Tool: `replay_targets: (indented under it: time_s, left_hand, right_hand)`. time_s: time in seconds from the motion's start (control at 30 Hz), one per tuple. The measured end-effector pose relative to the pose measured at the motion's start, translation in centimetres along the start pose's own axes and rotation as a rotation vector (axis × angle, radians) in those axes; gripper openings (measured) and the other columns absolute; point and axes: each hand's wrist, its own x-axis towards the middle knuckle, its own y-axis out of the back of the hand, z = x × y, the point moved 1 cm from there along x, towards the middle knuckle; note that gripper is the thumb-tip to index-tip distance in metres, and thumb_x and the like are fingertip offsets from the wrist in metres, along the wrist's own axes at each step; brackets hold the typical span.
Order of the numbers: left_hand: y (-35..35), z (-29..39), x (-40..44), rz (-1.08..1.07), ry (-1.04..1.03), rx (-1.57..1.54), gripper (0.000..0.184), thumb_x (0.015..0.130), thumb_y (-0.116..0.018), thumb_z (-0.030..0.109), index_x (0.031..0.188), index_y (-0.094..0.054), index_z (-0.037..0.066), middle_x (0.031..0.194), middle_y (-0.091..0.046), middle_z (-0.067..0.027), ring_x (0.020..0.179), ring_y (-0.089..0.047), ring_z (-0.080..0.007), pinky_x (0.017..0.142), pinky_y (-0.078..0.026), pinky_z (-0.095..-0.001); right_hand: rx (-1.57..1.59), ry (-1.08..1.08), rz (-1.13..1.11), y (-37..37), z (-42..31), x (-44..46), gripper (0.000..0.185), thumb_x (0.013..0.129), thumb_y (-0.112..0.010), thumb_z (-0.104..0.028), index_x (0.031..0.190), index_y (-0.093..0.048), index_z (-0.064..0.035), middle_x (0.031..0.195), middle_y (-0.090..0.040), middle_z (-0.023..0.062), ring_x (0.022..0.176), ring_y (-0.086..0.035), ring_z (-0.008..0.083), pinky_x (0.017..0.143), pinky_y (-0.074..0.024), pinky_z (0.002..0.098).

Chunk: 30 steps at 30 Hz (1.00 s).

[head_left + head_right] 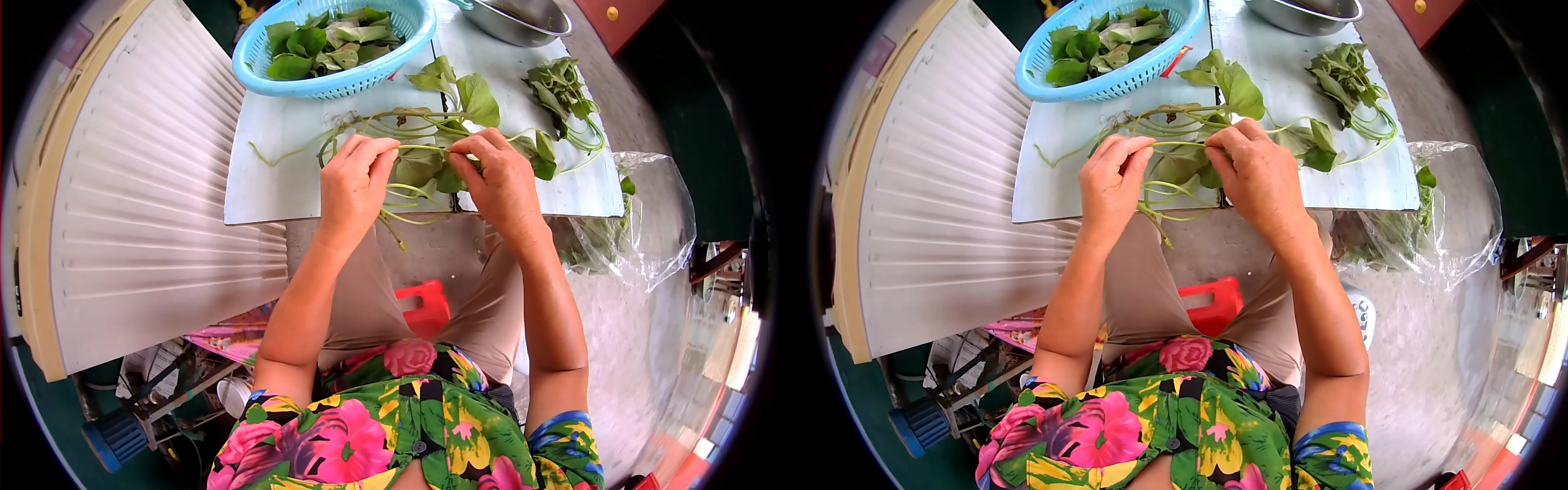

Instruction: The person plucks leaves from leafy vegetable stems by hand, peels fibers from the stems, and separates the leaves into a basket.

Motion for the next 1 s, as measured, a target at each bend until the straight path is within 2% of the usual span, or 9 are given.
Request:
replay_targets:
  time_s: [0.27,0.33,0.47,0.53,0.73,0.8,0.87,0.93,1.0]
  left_hand:
    - [0.1,-0.1,-0.5,0.024,0.014,-0.034,0.008,0.076,-0.060,-0.001,0.084,-0.059,0.001,0.070,-0.053,-0.0042,0.055,-0.044,-0.0098,0.050,-0.037,-0.0214]
    - [0.2,0.0,-0.5,0.027,0.027,-0.014,0.011,0.072,-0.061,0.000,0.082,-0.059,0.003,0.070,-0.056,-0.0077,0.056,-0.052,-0.0183,0.052,-0.042,-0.0261]
    - [0.0,0.1,-0.6,0.042,0.010,-0.005,0.011,0.072,-0.062,0.000,0.082,-0.059,0.003,0.070,-0.056,-0.0073,0.057,-0.052,-0.0178,0.052,-0.042,-0.0257]
    - [0.0,0.1,-0.7,0.044,0.000,-0.035,0.008,0.076,-0.060,-0.001,0.083,-0.059,0.001,0.070,-0.054,-0.0038,0.055,-0.045,-0.0088,0.050,-0.037,-0.0208]
    - [-0.2,0.3,-0.7,0.029,-0.009,-0.024,0.008,0.076,-0.060,0.000,0.084,-0.059,0.002,0.070,-0.054,-0.0031,0.055,-0.046,-0.0080,0.050,-0.038,-0.0208]
    - [-0.1,-0.6,-1.0,0.059,0.021,-0.041,0.007,0.078,-0.059,0.002,0.085,-0.059,0.002,0.070,-0.053,-0.0019,0.055,-0.046,-0.0070,0.049,-0.038,-0.0200]
    - [0.1,-1.3,-1.0,0.089,0.050,-0.060,0.007,0.079,-0.058,0.003,0.086,-0.058,0.002,0.070,-0.053,-0.0007,0.054,-0.046,-0.0060,0.048,-0.038,-0.0191]
    - [0.4,-1.7,-1.0,0.109,0.160,-0.163,0.008,0.075,-0.061,0.000,0.081,-0.058,0.002,0.068,-0.054,-0.0052,0.054,-0.048,-0.0121,0.050,-0.039,-0.0232]
    - [0.3,-1.7,-1.1,0.121,0.170,-0.166,0.007,0.075,-0.060,0.000,0.082,-0.058,0.002,0.068,-0.053,-0.0049,0.053,-0.048,-0.0111,0.049,-0.039,-0.0230]
  right_hand:
    - [0.060,-0.004,0.048,-0.7,0.1,-0.5,0.008,0.078,-0.055,-0.013,0.083,-0.055,-0.0061,0.078,-0.055,0.0104,0.067,-0.055,0.0296,0.059,-0.0445,0.0371]
    - [0.060,-0.013,0.051,-0.9,0.1,-0.6,0.009,0.078,-0.055,-0.013,0.083,-0.054,-0.0053,0.077,-0.055,0.0112,0.067,-0.055,0.0299,0.059,-0.0443,0.0371]
    - [0.144,-0.062,0.085,-1.2,-0.1,-0.8,0.009,0.077,-0.055,-0.010,0.083,-0.052,-0.0027,0.077,-0.055,0.0133,0.066,-0.055,0.0308,0.059,-0.0441,0.0355]
    - [0.181,-0.093,0.099,-1.3,-0.1,-0.9,0.009,0.077,-0.054,-0.009,0.082,-0.052,-0.0019,0.077,-0.056,0.0141,0.066,-0.055,0.0306,0.059,-0.0441,0.0346]
    - [0.428,-0.333,0.078,-2.1,0.3,-0.4,0.011,0.078,-0.051,-0.010,0.080,-0.054,0.0003,0.068,-0.056,0.0126,0.059,-0.054,0.0198,0.056,-0.0426,0.0288]
    - [0.523,-0.360,0.207,-2.8,1.8,-0.1,0.012,0.079,-0.050,-0.010,0.078,-0.055,0.0009,0.065,-0.056,0.0073,0.057,-0.049,0.0115,0.053,-0.0403,0.0252]
    - [0.898,-0.578,0.219,-2.3,3.3,0.2,0.013,0.080,-0.050,-0.011,0.078,-0.056,0.0002,0.065,-0.052,-0.0015,0.057,-0.042,0.0039,0.051,-0.0363,0.0199]
    - [0.841,-0.510,0.160,-1.8,3.0,0.0,0.013,0.081,-0.050,-0.012,0.080,-0.056,-0.0002,0.066,-0.051,-0.0029,0.059,-0.043,0.0043,0.053,-0.0373,0.0200]
    - [0.767,-0.419,0.082,-1.8,2.1,-0.4,0.010,0.081,-0.052,-0.011,0.083,-0.058,-0.0020,0.069,-0.053,-0.0022,0.060,-0.044,0.0043,0.054,-0.0375,0.0193]
